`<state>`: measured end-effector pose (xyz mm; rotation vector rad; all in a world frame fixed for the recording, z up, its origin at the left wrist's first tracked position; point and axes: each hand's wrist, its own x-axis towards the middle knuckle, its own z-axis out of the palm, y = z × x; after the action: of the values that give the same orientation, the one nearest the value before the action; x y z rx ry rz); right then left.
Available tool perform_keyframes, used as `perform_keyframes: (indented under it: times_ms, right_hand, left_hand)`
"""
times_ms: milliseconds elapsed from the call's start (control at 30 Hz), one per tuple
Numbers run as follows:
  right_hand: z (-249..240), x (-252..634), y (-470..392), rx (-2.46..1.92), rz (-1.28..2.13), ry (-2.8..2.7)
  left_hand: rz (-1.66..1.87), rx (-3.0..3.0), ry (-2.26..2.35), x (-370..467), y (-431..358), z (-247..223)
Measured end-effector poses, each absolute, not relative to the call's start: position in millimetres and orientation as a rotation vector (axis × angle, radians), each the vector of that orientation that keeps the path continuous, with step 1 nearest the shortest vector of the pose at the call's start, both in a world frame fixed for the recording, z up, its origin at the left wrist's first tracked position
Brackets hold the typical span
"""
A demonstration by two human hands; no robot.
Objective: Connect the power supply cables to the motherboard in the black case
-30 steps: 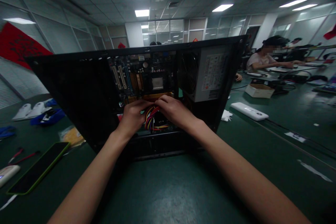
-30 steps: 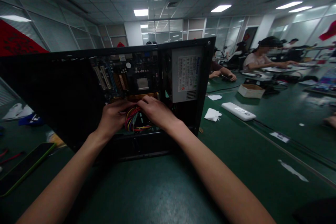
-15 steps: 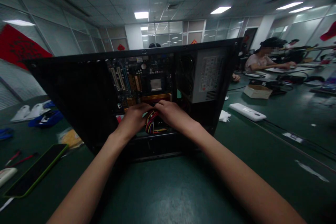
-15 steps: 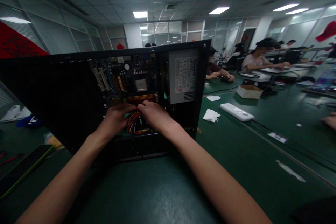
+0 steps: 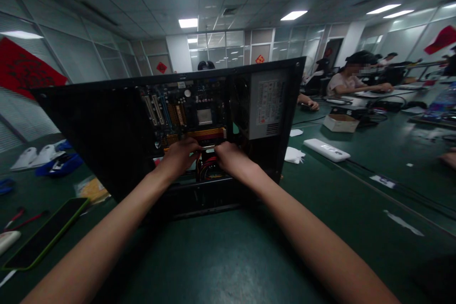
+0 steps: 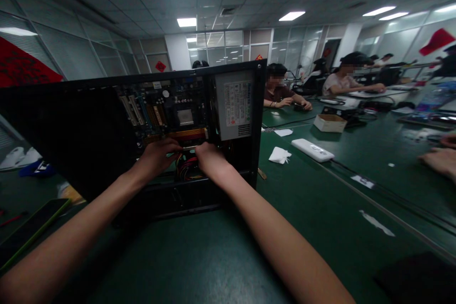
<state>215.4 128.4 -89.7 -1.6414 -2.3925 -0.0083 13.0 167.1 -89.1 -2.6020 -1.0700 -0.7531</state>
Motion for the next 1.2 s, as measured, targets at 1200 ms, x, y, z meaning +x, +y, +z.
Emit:
perform_keyframes:
  times_ms: [1200]
  right_hand:
    - [-91.4,216.1,132.2,-1.559,0.078,-2.403]
  left_hand:
    - [-0.417,-2.54,-1.292,16.7,184.9,-95.9]
